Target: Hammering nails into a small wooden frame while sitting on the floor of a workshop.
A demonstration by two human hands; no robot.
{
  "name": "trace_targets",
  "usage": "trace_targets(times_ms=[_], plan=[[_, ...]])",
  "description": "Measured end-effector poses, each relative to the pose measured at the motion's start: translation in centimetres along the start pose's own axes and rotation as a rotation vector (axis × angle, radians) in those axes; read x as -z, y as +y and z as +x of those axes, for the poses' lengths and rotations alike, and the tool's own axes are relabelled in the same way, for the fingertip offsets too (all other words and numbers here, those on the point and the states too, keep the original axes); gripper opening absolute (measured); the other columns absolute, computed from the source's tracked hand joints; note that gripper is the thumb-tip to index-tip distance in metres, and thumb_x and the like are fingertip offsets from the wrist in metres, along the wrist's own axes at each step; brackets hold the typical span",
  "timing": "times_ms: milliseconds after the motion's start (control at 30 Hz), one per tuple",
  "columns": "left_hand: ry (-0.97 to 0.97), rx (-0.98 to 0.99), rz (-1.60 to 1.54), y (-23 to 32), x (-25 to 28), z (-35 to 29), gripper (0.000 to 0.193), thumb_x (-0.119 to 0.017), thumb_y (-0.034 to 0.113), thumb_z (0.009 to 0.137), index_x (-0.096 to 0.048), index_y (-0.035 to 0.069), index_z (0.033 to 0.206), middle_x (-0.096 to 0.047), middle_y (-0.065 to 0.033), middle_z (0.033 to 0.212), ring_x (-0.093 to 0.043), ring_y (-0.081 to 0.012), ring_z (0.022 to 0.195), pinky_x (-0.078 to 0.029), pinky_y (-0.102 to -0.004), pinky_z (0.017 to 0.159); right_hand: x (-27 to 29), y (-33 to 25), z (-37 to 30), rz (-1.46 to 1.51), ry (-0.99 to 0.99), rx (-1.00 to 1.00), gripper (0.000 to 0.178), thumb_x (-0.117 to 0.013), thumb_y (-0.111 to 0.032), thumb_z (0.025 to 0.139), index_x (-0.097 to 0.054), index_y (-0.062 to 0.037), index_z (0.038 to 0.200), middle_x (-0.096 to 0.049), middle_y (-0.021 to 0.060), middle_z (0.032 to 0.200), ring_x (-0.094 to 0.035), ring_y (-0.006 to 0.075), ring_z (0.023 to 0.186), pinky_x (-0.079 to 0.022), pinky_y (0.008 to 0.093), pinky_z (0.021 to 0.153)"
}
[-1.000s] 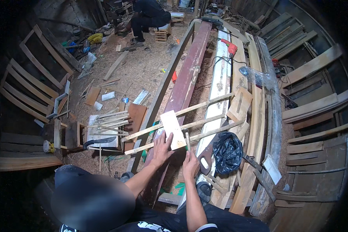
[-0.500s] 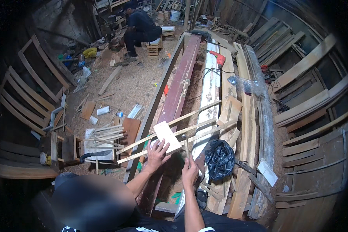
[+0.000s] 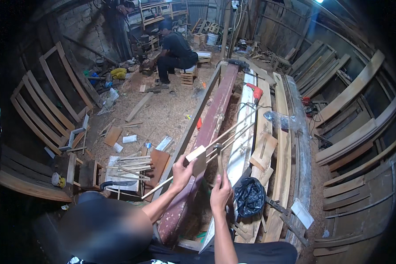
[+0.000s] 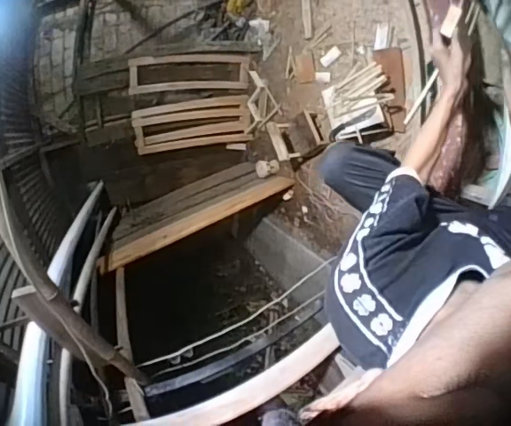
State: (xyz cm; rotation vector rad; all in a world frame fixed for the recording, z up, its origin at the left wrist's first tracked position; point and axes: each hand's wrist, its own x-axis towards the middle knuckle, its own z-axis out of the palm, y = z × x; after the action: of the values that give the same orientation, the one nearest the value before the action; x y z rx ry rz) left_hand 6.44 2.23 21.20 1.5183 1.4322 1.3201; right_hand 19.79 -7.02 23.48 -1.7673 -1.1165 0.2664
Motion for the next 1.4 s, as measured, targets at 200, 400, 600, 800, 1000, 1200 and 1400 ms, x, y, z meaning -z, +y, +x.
trace_targets(times_ms=[200,400,600,800,1000,1200,1400], plan=[[-0.007,0.185,-0.47,-0.6,2.6,1.9,0.025,-0.069,0.022,0.098,-0.063,0.0,0.107,-0.069,-0.0016,0.088,-0.06,-0.0054,0.075,-0.048,-0.0219,0.066,-1.8,1.6,1.1,-0.179,-0.095,0.0,0.046,-0.062,-0.04,0.097,-0.055,-0.0003,0.12,-0.062,0.0257,0.11,-0.061,0.0424,0.102,-0.047,0.048,0.089],[0.071,0.392,-0.724,0.0,4.7,0.2,0.026,-0.066,0.027,0.1,-0.063,0.002,0.107,-0.07,-0.0042,0.092,-0.064,-0.008,0.083,-0.052,-0.0241,0.068,-0.8,-0.1,0.3,-0.236,-0.264,-0.102,0.078,-0.08,-0.057,0.077,-0.049,-0.0018,0.122,-0.06,0.0226,0.117,-0.06,0.0413,0.107,-0.048,0.0485,0.09],[0.055,0.588,-0.776,-1.5,7.1,-1.5,0.027,-0.063,0.027,0.101,-0.058,0.004,0.113,-0.07,-0.0064,0.098,-0.067,-0.0095,0.085,-0.056,-0.0255,0.07,-1.2,-1.9,0.0,-0.203,-0.541,-0.25,0.091,-0.09,-0.055,0.062,-0.045,-0.004,0.122,-0.065,0.0227,0.11,-0.064,0.0404,0.102,-0.05,0.049,0.088],[-0.129,0.379,-0.46,-3.9,7.7,-1.8,0.035,-0.063,0.027,0.102,-0.057,-0.001,0.122,-0.07,-0.0071,0.106,-0.064,-0.01,0.096,-0.05,-0.0258,0.086,-4.5,1.1,-2.3,-0.059,-0.318,-0.21,0.066,-0.085,-0.026,0.066,-0.047,-0.0029,0.114,-0.068,0.0213,0.099,-0.067,0.0358,0.093,-0.051,0.045,0.084],[-0.226,0.464,-0.429,-4.9,8.6,-1.4,0.034,-0.061,0.029,0.103,-0.057,0.0,0.12,-0.071,-0.0054,0.103,-0.064,-0.0083,0.092,-0.05,-0.0242,0.082,-4.2,0.9,0.1,-0.148,-0.289,-0.136,0.063,-0.083,-0.032,0.066,-0.05,-0.0063,0.113,-0.067,0.0196,0.094,-0.066,0.0411,0.088,-0.05,0.0489,0.078],[-0.243,0.5,-0.61,-5.5,8.5,-0.8,0.036,-0.057,0.034,0.104,-0.047,0.004,0.123,-0.07,-0.0129,0.11,-0.063,-0.0123,0.104,-0.048,-0.0295,0.092,-4.9,0.5,0.2,-0.225,-0.289,-0.114,0.062,-0.081,-0.033,0.066,-0.051,-0.006,0.112,-0.065,0.0201,0.094,-0.064,0.0422,0.086,-0.049,0.0497,0.076],[-0.3,0.527,-0.517,-5.6,8.8,-0.6,0.039,-0.058,0.036,0.104,-0.047,0.004,0.123,-0.068,-0.0089,0.102,-0.061,-0.0103,0.097,-0.048,-0.0297,0.088,-4.5,0.4,0.1,-0.195,-0.261,-0.114,0.059,-0.081,-0.03,0.067,-0.051,-0.0057,0.11,-0.065,0.02,0.093,-0.064,0.0419,0.086,-0.049,0.0502,0.076]])
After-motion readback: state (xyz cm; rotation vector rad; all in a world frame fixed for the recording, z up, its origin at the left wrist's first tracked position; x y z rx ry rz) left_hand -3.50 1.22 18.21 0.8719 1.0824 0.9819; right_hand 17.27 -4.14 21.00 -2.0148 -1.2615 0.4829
